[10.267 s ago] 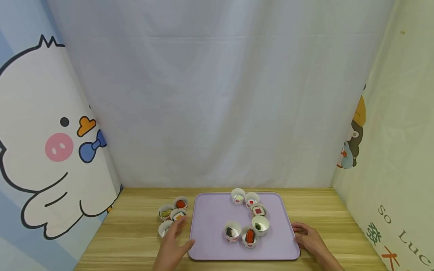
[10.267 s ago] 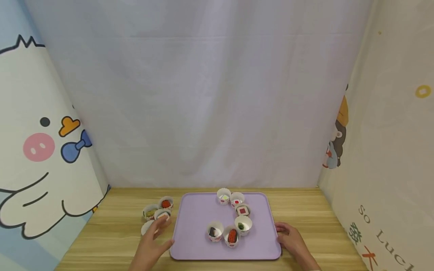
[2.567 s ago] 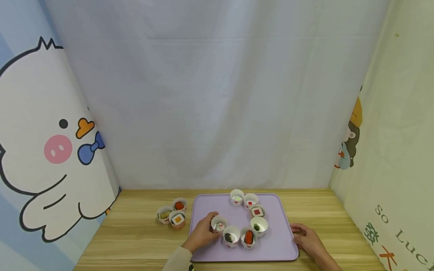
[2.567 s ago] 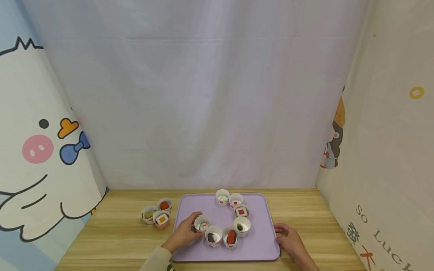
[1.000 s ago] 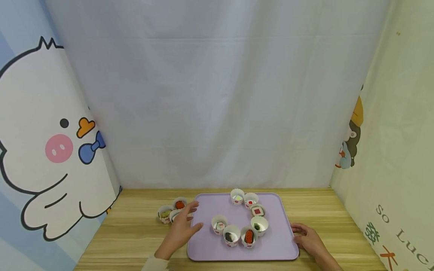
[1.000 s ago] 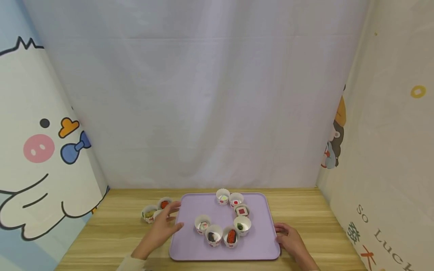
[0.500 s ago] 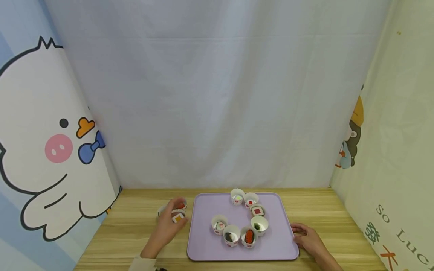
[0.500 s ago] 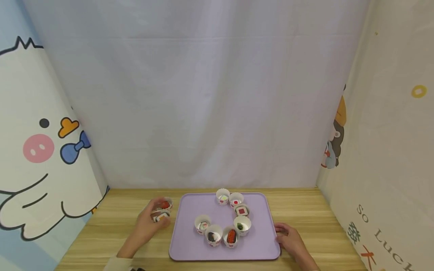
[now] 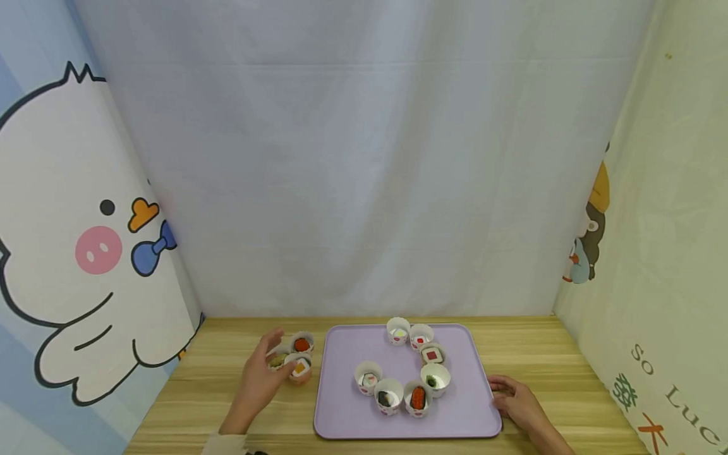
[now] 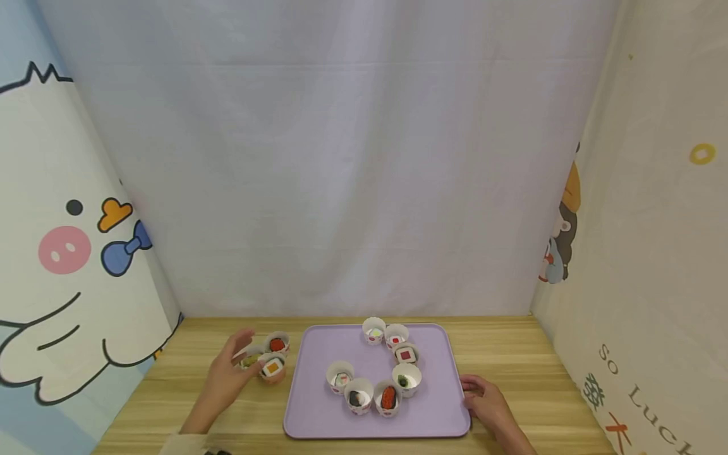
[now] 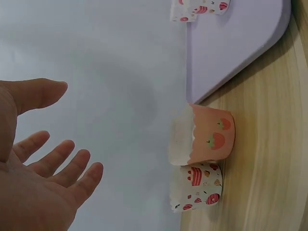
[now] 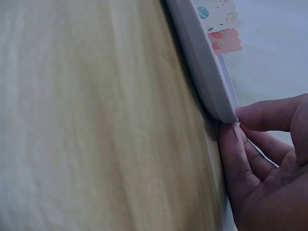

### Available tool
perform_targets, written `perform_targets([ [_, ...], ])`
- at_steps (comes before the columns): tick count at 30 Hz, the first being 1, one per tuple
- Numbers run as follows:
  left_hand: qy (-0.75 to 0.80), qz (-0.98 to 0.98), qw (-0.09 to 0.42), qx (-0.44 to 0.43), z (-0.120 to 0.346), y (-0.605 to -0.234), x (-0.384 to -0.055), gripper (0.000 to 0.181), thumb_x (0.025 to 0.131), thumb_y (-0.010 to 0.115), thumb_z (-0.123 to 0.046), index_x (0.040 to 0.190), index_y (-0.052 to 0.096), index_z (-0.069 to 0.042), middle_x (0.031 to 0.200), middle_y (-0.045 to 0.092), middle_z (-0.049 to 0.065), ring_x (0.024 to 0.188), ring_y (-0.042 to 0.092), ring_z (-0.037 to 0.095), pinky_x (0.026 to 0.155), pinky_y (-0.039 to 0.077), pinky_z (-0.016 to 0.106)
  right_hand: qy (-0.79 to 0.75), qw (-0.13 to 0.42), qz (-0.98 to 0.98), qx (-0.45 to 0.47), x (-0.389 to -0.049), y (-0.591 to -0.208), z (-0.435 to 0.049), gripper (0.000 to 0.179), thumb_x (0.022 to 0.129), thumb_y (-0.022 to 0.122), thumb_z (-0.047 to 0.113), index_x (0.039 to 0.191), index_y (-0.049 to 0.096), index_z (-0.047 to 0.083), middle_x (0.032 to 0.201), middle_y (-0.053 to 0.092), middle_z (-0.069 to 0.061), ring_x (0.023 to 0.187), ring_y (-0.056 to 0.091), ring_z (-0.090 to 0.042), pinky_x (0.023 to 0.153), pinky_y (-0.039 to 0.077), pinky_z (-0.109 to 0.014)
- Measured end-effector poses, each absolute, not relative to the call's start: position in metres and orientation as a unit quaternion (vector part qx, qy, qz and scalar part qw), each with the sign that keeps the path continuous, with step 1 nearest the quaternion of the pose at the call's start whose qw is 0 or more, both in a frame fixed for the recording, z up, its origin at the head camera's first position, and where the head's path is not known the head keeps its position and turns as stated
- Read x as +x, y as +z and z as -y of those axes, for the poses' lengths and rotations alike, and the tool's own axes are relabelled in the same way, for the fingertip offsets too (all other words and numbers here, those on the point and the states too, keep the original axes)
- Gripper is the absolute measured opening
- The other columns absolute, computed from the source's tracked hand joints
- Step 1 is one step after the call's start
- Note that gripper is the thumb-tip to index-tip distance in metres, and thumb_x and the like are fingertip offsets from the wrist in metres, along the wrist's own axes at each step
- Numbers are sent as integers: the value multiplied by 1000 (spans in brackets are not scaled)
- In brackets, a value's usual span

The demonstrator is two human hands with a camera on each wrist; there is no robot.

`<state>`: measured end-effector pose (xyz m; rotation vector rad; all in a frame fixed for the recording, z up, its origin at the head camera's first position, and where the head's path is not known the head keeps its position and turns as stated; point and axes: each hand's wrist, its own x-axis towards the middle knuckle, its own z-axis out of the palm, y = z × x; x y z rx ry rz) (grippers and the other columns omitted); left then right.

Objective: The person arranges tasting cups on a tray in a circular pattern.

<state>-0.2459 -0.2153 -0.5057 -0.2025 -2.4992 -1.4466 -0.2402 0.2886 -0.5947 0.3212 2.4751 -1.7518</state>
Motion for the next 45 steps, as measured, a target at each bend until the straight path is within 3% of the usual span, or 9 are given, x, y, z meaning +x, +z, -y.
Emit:
perform_targets([
  [5,-490,863,119,-44,224,-513,-247,71,85,72,-4,146,36,-2,149,43,24,139,39,41,108,40,54,-577,47,-809,104,-240,-595,-288,54,77,59,-13,131,52,-12,113,64,-20,85,63,-16,67,56,-30],
  [11,-481,873,86,-7,238,-520,-251,76,87,71,-11,150,31,-9,157,28,24,143,28,45,113,30,60,-579,44,-808,101,-240,-594,-288,54,76,59,-13,130,53,-11,112,65,-19,83,62,-15,66,55,-30],
  [16,-480,875,59,11,248,-530,-256,79,87,72,-15,152,27,-10,158,24,26,144,25,47,112,30,63,-576,42,-810,103,-240,-594,-288,55,75,59,-13,130,53,-12,111,65,-19,83,62,-15,65,55,-29],
  [26,-457,889,34,20,260,-555,-269,82,86,70,-14,152,23,-2,154,26,33,140,26,52,106,33,67,-568,40,-815,104,-240,-594,-288,54,76,60,-13,129,53,-12,111,65,-20,83,61,-16,66,55,-29],
  [41,-473,880,40,16,260,-582,-292,83,83,71,-5,151,25,0,155,29,28,140,30,50,110,33,61,-581,43,-807,97,-240,-595,-291,54,75,59,-14,129,53,-12,110,65,-19,83,61,-16,66,55,-30],
  [45,-472,881,42,15,261,-587,-294,85,80,71,-3,151,24,1,154,32,29,136,39,47,106,38,57,-579,45,-807,101,-239,-596,-291,54,76,59,-14,129,53,-12,111,65,-18,83,61,-16,66,55,-29],
])
